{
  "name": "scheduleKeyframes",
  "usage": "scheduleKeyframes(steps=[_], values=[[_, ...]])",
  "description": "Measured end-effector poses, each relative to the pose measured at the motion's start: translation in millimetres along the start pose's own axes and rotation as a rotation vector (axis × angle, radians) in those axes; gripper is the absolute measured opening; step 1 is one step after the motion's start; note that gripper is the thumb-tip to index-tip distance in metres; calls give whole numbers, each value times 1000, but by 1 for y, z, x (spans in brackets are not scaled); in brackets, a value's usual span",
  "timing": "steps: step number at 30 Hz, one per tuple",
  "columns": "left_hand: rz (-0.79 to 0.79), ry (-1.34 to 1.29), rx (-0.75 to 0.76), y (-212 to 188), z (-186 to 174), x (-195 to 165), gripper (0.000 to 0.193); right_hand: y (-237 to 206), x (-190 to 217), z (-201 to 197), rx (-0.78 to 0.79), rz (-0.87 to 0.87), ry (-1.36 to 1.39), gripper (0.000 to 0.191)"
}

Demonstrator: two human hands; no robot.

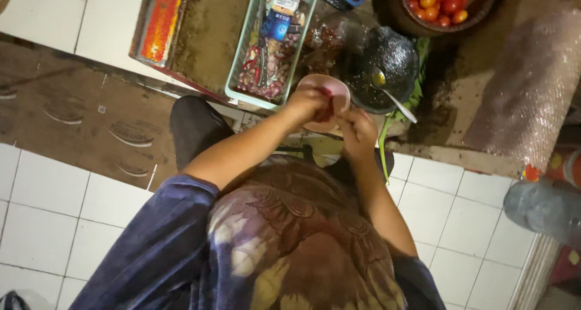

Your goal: The person sits on the floor at a low wooden table, tearing red chilies into a pink bowl and cutting tomatoes with a knife. They carry the bowl to a gas stove, fry the chilies and tomatoes in a wok with a spatula, then add fried ingredients and seasonings from containers into a stone mortar.

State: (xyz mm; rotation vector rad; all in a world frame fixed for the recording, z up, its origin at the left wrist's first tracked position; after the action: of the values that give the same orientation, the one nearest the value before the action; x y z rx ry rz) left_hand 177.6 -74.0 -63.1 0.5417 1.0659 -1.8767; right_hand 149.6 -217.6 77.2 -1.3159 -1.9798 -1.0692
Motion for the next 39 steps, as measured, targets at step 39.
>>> scheduleKeyframes(steps=[39], values=[[606, 1018, 323, -52, 25, -177, 17, 97, -19, 81, 601, 96, 109, 15]])
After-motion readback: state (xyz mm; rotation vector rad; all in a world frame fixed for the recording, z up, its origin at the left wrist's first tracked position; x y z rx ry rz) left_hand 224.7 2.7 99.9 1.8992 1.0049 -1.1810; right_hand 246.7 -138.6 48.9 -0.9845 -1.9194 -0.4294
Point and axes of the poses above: each hand's wrist, its own y-axis towards the middle knuckle, its own z-axis out of the palm, x = y × z, the point moved 10 cm from there along y, towards the middle knuckle, and after that the axes turned 12 degrees about -y, right-handed, at the moved point
